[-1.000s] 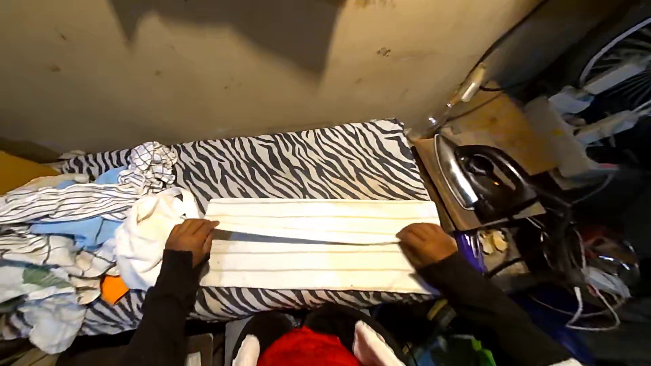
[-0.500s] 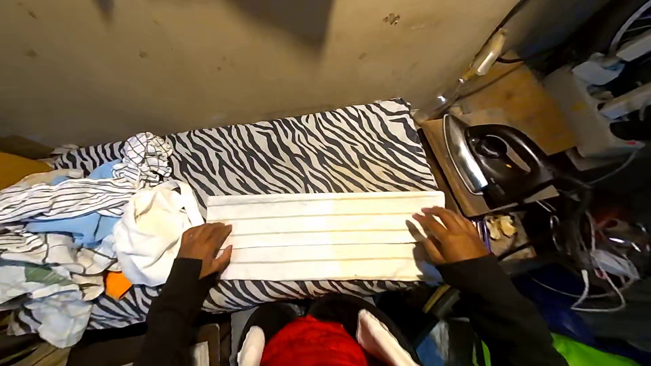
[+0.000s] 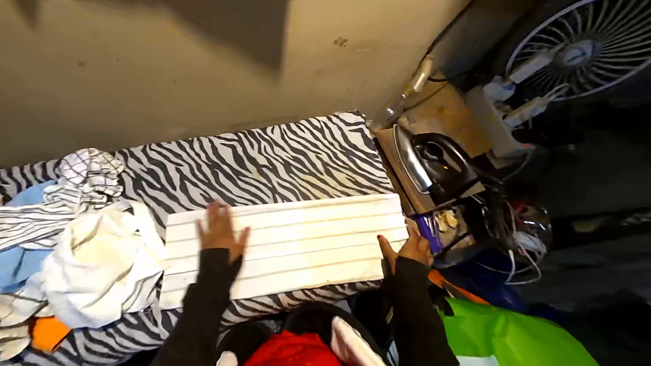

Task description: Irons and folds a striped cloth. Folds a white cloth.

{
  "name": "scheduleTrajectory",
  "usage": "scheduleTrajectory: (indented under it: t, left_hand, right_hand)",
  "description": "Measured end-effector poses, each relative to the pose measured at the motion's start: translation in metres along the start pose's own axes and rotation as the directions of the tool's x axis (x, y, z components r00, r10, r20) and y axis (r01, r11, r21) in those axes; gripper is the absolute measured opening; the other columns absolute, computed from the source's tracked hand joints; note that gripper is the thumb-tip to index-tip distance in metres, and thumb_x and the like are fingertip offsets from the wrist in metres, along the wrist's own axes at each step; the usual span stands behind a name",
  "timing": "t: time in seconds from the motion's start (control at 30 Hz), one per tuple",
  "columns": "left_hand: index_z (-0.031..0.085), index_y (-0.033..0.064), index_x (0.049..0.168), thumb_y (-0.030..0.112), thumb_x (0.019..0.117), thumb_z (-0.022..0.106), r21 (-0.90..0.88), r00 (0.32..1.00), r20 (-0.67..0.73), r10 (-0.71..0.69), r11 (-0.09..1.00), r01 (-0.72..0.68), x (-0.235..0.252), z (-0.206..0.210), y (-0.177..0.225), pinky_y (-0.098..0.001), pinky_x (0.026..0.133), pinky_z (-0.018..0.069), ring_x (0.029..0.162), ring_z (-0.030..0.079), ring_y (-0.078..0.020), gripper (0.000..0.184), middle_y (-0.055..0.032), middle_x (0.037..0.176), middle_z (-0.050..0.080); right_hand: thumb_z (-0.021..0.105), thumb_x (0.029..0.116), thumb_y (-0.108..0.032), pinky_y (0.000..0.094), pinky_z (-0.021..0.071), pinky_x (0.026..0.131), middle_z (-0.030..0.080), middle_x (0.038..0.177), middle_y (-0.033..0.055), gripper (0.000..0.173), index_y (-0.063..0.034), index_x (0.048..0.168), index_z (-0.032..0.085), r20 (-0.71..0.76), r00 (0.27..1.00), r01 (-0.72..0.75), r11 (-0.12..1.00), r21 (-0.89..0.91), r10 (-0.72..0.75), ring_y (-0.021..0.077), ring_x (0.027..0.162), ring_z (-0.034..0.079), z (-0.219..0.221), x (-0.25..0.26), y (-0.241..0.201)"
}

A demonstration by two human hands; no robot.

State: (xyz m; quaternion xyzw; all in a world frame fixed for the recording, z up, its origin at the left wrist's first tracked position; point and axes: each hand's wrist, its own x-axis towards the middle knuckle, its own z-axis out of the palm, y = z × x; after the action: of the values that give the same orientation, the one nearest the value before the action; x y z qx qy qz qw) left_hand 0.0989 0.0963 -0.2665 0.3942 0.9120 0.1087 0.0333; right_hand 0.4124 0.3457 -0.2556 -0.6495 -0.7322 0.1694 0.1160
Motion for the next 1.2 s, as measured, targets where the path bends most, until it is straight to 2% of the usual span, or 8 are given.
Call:
scheduleTrajectory:
  t: [0.3, 0.43, 0.53, 0.67, 0.77, 0.83, 1.0, 1.2]
  left_hand:
    - [0.038, 0.0262, 0.16, 0.064, 0.0967, 0.051, -0.287, 0.906, 0.068, 0.418, 0.878, -0.384, -0.027, 0.074, 0.17, -0.0786, 0.117, 0.0055, 0.157, 0.012, -0.0447, 0.075, -0.0208, 0.169, 0.019]
    - [0.047, 0.0243, 0.156, 0.048, 0.1034, 0.053, -0.504, 0.846, 0.106, 0.522, 0.762, -0.407, -0.031, 0.051, 0.167, -0.0697, 0.123, 0.0076, 0.157, 0.018, -0.0381, 0.058, -0.0153, 0.168, 0.027]
    - [0.043, -0.0156, 0.146, 0.017, 0.1085, 0.035, -0.97, 0.944, -0.023, 0.329, 0.22, -0.1, -0.035, 0.018, 0.137, -0.0447, 0.127, 0.0179, 0.153, 0.032, -0.0347, 0.05, -0.0302, 0.157, 0.039]
    - [0.026, -0.002, 0.157, 0.043, 0.1085, 0.01, -0.903, 0.973, 0.226, -0.043, -0.384, 0.193, -0.044, -0.025, 0.025, -0.0391, 0.104, 0.0486, 0.132, 0.057, -0.0244, 0.068, -0.0189, 0.152, 0.05]
    - [0.031, 0.0025, 0.156, 0.043, 0.1087, 0.001, -0.899, 0.873, 0.38, -0.306, -0.346, 0.269, -0.06, -0.037, -0.037, -0.0381, 0.101, 0.0501, 0.122, 0.061, -0.0188, 0.069, -0.0155, 0.14, 0.058]
    - [0.025, -0.0028, 0.157, 0.029, 0.1136, 0.011, -0.911, 0.803, 0.406, -0.437, -0.264, 0.317, -0.065, -0.036, -0.062, -0.0324, 0.114, 0.039, 0.138, 0.048, -0.0159, 0.056, -0.0188, 0.155, 0.043]
    - [0.039, -0.0054, 0.15, 0.013, 0.1087, 0.046, -0.869, 0.748, 0.487, -0.45, -0.164, 0.467, -0.06, -0.038, -0.076, -0.033, 0.111, 0.0419, 0.132, 0.053, -0.018, 0.045, -0.0208, 0.149, 0.05]
    - [0.041, -0.0069, 0.148, -0.004, 0.0997, 0.056, -0.833, 0.776, 0.455, -0.437, 0.098, 0.544, -0.061, -0.042, -0.099, -0.0376, 0.107, 0.047, 0.124, 0.06, -0.0236, 0.051, -0.0256, 0.141, 0.056]
  right_hand:
    - [0.067, 0.1013, -0.023, 0.0446, 0.0349, 0.122, 0.047, 0.151, 0.0323, 0.066, 0.0108, 0.151, 0.04, 0.197, 0.98, -0.063, 0.912, 0.405, -0.019, 0.0349, 0.143, 0.047, -0.018, 0.019, 0.001]
    - [0.048, 0.108, -0.012, 0.0124, 0.0463, 0.095, 0.059, 0.121, 0.0141, 0.044, 0.0166, 0.14, 0.04, 0.263, 0.938, 0.003, 0.762, 0.648, -0.228, -0.0077, 0.104, 0.058, -0.054, 0.001, -0.061]
    - [0.049, 0.1024, -0.009, 0.0091, 0.0488, 0.094, 0.057, 0.126, 0.0099, 0.057, 0.0171, 0.148, 0.026, 0.216, 0.84, 0.135, 0.577, 0.805, -0.498, -0.0126, 0.106, 0.059, -0.057, -0.026, -0.127]
    - [0.06, 0.0981, -0.007, 0.0139, 0.0529, 0.09, 0.064, 0.124, 0.0151, 0.059, 0.0164, 0.147, 0.036, 0.293, 0.654, 0.168, 0.512, 0.843, -0.697, -0.0062, 0.101, 0.062, -0.022, -0.103, -0.216]
    - [0.053, 0.1044, -0.016, 0.0325, 0.0603, 0.087, 0.068, 0.122, 0.0208, 0.061, 0.0077, 0.155, 0.03, 0.49, 0.312, 0.159, 0.553, 0.818, -0.814, 0.0155, 0.098, 0.072, 0.033, -0.139, -0.247]
    - [0.052, 0.1051, -0.019, 0.0357, 0.0571, 0.094, 0.068, 0.128, 0.0214, 0.06, 0.0065, 0.156, 0.033, 0.493, 0.244, 0.214, 0.542, 0.813, -0.835, 0.0197, 0.108, 0.071, 0.054, -0.143, -0.24]
    - [0.052, 0.1011, -0.005, 0.0316, 0.0598, 0.089, 0.072, 0.107, 0.0181, 0.034, 0.0132, 0.128, 0.059, 0.5, 0.397, 0.272, 0.619, 0.737, -0.769, 0.0134, 0.093, 0.072, 0.037, -0.09, -0.168]
    - [0.048, 0.1077, -0.013, 0.0287, 0.0604, 0.073, 0.073, 0.101, 0.0131, 0.031, 0.0071, 0.13, 0.058, 0.657, 0.64, 0.02, 0.864, 0.503, -0.398, 0.0125, 0.081, 0.073, 0.021, -0.059, -0.109]
